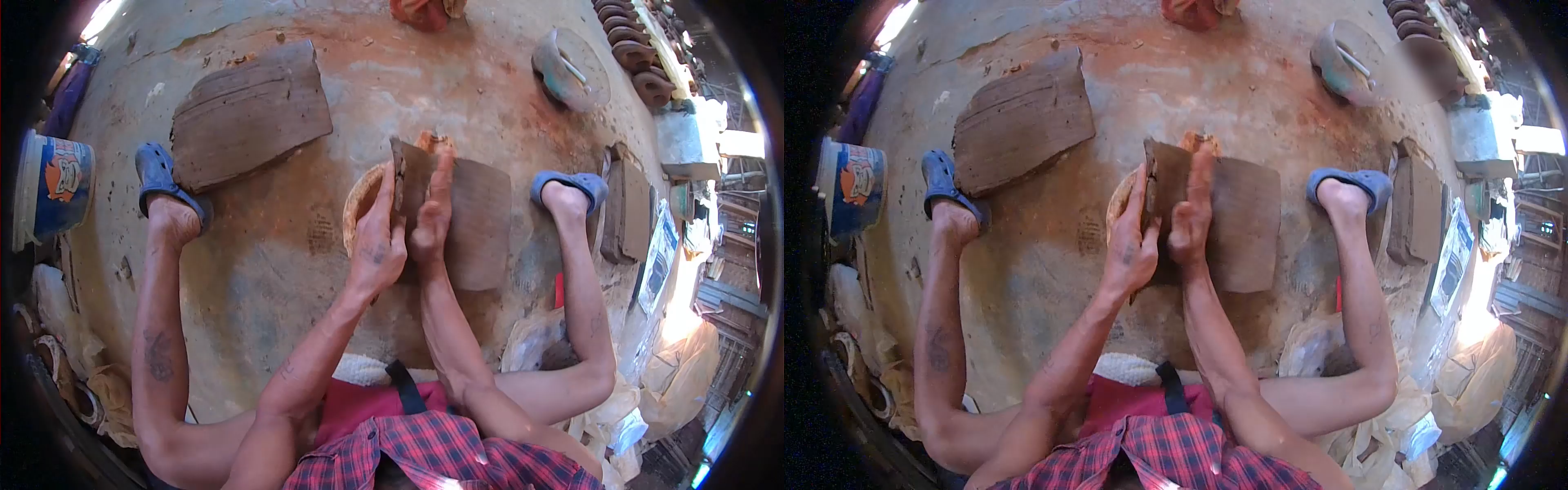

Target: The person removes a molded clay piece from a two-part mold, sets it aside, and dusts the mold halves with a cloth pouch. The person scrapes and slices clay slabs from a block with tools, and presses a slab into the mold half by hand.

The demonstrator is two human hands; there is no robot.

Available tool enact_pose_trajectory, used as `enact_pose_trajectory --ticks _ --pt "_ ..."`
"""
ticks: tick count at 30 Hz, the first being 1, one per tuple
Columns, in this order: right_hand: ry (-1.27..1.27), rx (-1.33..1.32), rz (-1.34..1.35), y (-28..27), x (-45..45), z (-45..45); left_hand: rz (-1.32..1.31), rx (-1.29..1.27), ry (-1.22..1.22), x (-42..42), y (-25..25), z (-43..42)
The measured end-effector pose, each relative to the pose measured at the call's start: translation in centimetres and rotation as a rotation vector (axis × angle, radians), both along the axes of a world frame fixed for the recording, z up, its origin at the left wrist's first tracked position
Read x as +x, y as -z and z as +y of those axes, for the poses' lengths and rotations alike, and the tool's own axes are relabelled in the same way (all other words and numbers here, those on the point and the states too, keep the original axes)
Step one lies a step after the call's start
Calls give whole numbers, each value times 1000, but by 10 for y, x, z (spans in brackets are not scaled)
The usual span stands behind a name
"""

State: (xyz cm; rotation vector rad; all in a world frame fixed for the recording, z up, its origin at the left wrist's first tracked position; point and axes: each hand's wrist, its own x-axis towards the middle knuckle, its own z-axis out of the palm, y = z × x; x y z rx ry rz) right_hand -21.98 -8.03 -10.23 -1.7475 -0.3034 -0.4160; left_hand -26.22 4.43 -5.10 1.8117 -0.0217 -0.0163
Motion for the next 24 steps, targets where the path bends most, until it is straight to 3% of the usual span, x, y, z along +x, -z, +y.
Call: enact_pose_trajectory --ticks 2,3,4,7,8,10,13,15,18,21,24 --pt "76 259 16 -3 -9 8 -40 4 8 -3 4 1" --pt "62 253 27 -9 -3 8 -93 15 15 -1 7 1" --pt "20 80 -32 -18 1 7 -73 12 5 -4 11 2" --pt "-55 -318 73 20 16 -17 -72 -7 26 6 14 7" --pt "-44 5 102 15 16 -4 -62 82 -12 6 16 7" --pt "-51 332 20 5 18 2 -26 170 -58 1 20 10" --pt "-49 108 25 1 30 -6 -35 272 17 -13 22 13" --pt "-16 -233 130 9 57 -13 13 238 -4 -1 24 12" --pt "-29 335 70 9 50 -3 38 231 -24 1 27 13" --pt "33 184 -25 -25 72 -1 36 244 3 0 20 18" --pt "21 178 33 12 96 1 93 279 11 8 22 22"
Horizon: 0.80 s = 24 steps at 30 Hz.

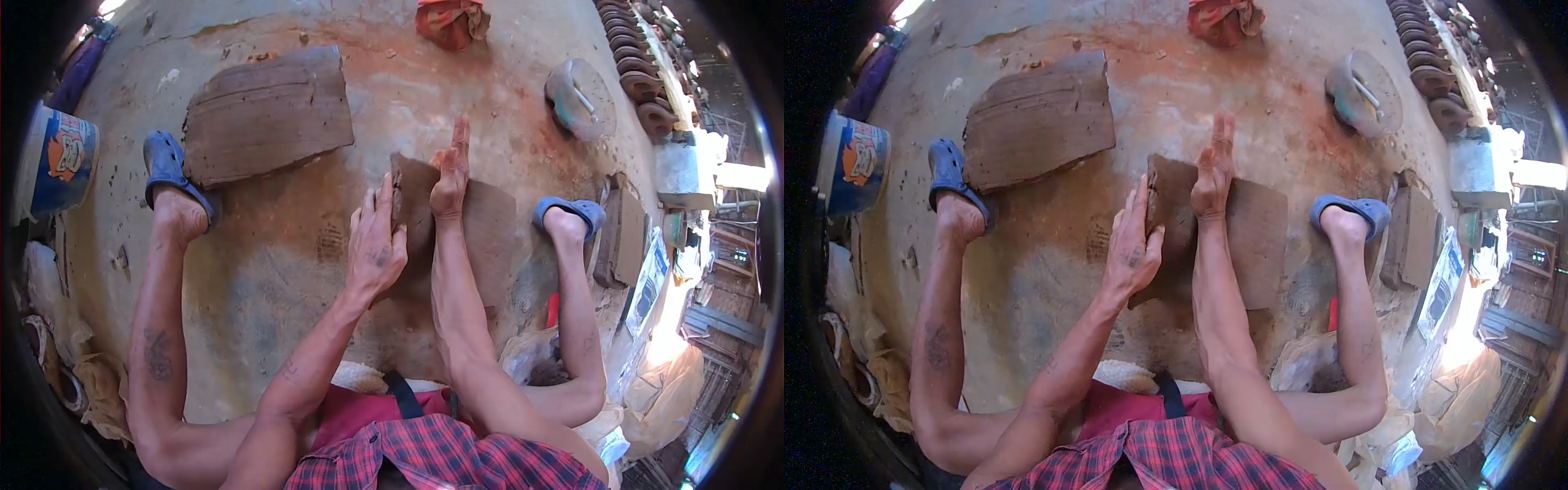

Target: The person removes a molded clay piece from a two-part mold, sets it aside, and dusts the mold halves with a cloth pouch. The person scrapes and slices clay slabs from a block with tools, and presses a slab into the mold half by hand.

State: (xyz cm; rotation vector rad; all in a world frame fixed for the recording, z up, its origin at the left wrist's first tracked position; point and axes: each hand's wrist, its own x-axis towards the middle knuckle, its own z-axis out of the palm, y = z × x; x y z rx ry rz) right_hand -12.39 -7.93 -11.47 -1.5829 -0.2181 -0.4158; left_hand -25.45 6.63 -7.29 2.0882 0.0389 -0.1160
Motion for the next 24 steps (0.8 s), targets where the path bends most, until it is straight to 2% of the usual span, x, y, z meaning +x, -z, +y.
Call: enact_pose_trajectory --ticks 2,3,4,5,7,8,9,11,15,18,21,22,24 --pt "-30 82 146 12 -5 -10 -5 -102 1 -4 5 7" --pt "-40 172 235 -15 -11 -7 -23 -199 -6 -2 8 10" --pt "-105 144 71 -40 -13 -4 -15 -417 -37 0 11 14" --pt "-161 125 -84 -53 -24 -1 15 -418 -46 -3 19 17" --pt "-129 62 -79 -40 -57 1 62 -864 -165 1 27 23" --pt "-100 -181 -39 -10 -69 -6 -31 -868 -130 1 44 23" --pt "-65 -427 3 -7 -75 -3 -42 -873 -129 4 48 22" --pt "-30 -398 21 5 -89 -3 49 -1198 -162 2 63 21" --pt "18 -652 -9 19 -137 13 75 -1030 -177 -19 80 17" --pt "139 -830 -138 5 -131 23 26 -1169 -216 -7 79 11" --pt "248 -882 -99 -17 -143 27 4 -1053 -250 -16 79 8" --pt "238 -885 -95 -5 -138 29 7 -1054 -260 -15 79 6" --pt "392 -1016 33 14 -148 33 -38 -909 -325 -33 73 0"
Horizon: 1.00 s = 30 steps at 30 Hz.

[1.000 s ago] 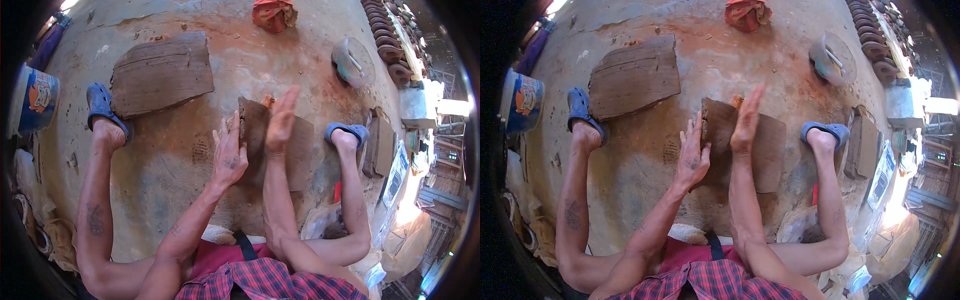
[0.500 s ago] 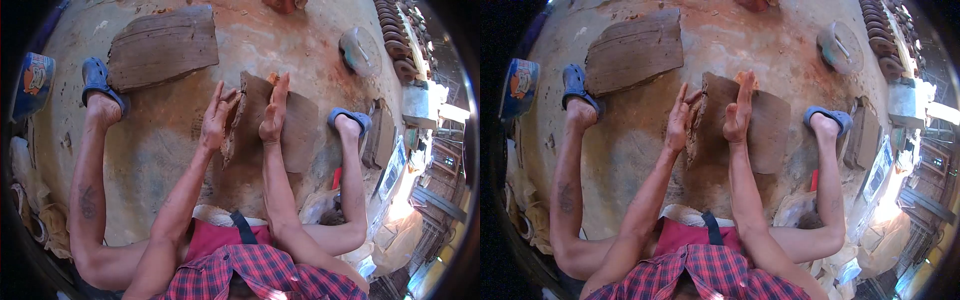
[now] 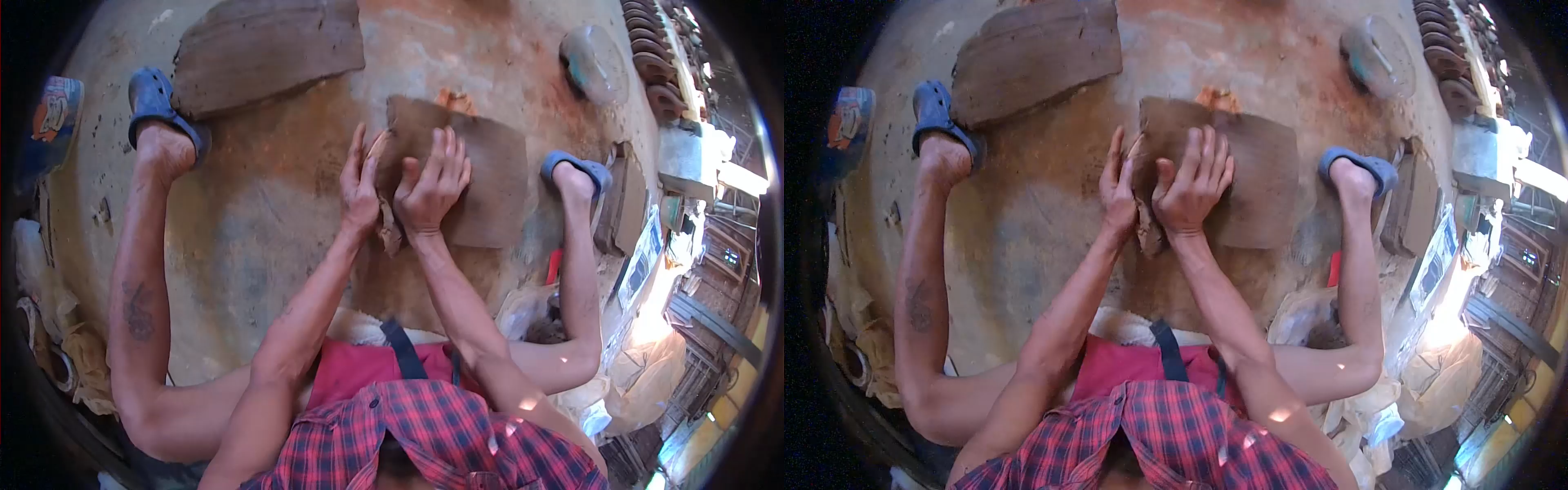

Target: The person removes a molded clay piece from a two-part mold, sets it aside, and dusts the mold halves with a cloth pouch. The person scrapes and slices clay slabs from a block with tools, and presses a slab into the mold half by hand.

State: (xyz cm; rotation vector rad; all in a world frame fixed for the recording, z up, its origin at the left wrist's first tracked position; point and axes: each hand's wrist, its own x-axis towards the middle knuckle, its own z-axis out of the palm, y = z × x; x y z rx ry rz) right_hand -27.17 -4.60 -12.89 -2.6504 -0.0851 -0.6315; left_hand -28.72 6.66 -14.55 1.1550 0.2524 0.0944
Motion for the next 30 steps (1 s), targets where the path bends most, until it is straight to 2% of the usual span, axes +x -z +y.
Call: enact_pose_trajectory --ticks 4,7,9,10,11,13,15,17,20,22,23,25,26,27,29,30 --pt "-17 -55 -156 -7 14 2 -19 -70 -66 14 1 -3" --pt "64 -148 -35 0 -13 -1 17 -124 -52 -11 5 -2" --pt "42 -76 -108 0 2 0 84 -247 -66 7 1 4" --pt "-6 14 -116 -8 4 -2 54 -248 -65 23 -20 6" --pt "-7 23 -135 -13 12 -9 -120 -175 -79 36 -39 12" --pt "-40 407 -287 -37 5 -28 -404 -28 -95 42 -93 19" --pt "-6 474 -254 -49 -3 -48 -627 41 73 42 -109 2" --pt "24 617 -240 -61 7 -59 -732 57 244 57 -107 -21" --pt "2 658 -263 -74 11 -71 -462 230 390 76 -50 -53" --pt "16 703 -280 -81 16 -79 -250 98 374 83 -39 -54" --pt "26 747 -280 -83 11 -80 -236 110 394 76 -33 -50" --pt "13 791 -305 -87 12 -85 -251 19 541 91 -58 -43" --pt "6 818 -302 -87 7 -89 -328 43 537 98 -68 -45" --pt "34 818 -293 -87 4 -93 -310 38 559 102 -54 -46" --pt "-4 826 -278 -92 4 -100 -73 226 753 106 -16 -48" --pt "-14 823 -297 -95 10 -104 -93 -30 707 109 -19 -52"
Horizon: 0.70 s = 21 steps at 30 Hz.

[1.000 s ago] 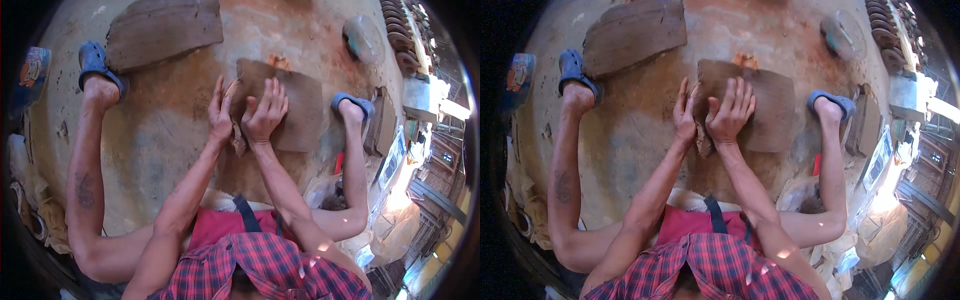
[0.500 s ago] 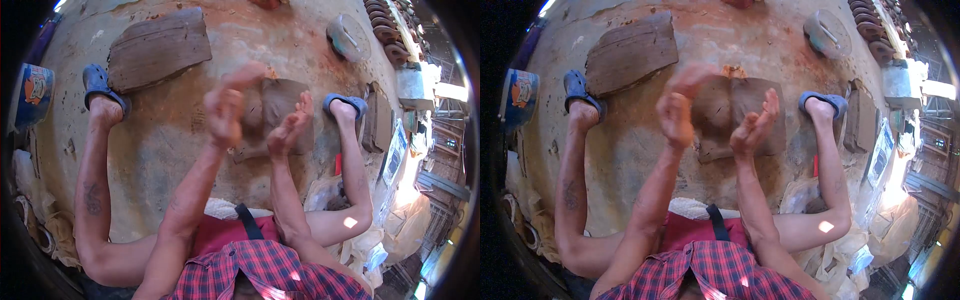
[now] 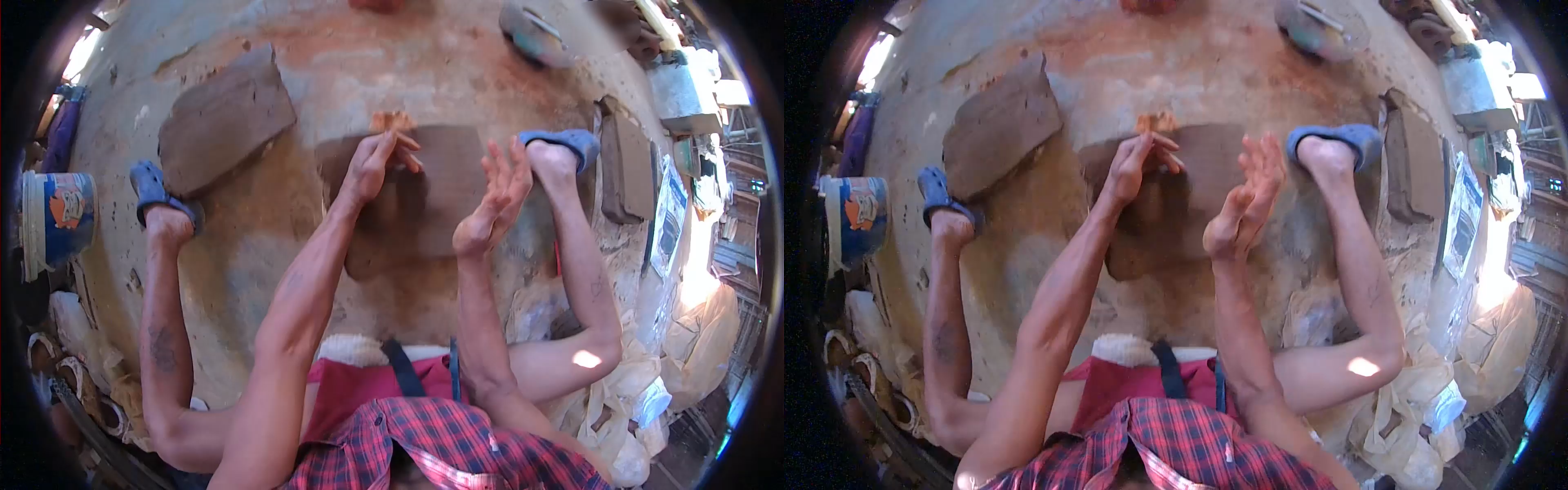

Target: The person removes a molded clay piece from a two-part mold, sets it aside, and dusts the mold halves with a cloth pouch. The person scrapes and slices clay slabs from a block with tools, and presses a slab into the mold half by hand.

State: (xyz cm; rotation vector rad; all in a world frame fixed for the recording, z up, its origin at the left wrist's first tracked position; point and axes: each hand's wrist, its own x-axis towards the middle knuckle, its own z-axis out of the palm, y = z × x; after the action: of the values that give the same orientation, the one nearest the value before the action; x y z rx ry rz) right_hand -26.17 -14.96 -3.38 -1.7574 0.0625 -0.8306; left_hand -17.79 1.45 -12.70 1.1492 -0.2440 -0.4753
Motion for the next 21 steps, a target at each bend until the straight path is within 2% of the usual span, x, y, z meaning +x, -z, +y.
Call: enact_pose_trajectory --ticks 3,4,7,8,9,11,12,13,15,17,19,21 --pt "-9 2 45 -5 -7 -2 51 -17 -49 5 -11 -1" --pt "-19 -19 37 -4 -6 -5 -3 -66 -5 13 -19 4" --pt "-22 -32 126 3 -29 -4 -87 10 -106 3 5 3" --pt "-39 -29 107 -1 -19 -4 -207 322 10 -5 11 6" --pt "-35 -33 67 -5 -9 -4 -91 186 -119 -5 10 1" --pt "-62 23 99 -8 -19 1 -122 100 -181 -5 9 -3" --pt "-68 24 83 -14 -13 0 -138 101 -187 -2 -8 -7" --pt "-72 4 55 -18 -13 -1 -298 93 -402 -10 -30 -12" --pt "-59 -8 67 -15 -27 1 -423 99 -594 -46 -31 -10" --pt "-85 85 24 -20 -18 4 -274 443 -648 -57 -3 -9" --pt "-100 116 11 -25 -23 10 -266 373 -644 -64 -8 -5" --pt "-84 85 32 -27 -15 8 -328 207 -815 -58 -19 -17"
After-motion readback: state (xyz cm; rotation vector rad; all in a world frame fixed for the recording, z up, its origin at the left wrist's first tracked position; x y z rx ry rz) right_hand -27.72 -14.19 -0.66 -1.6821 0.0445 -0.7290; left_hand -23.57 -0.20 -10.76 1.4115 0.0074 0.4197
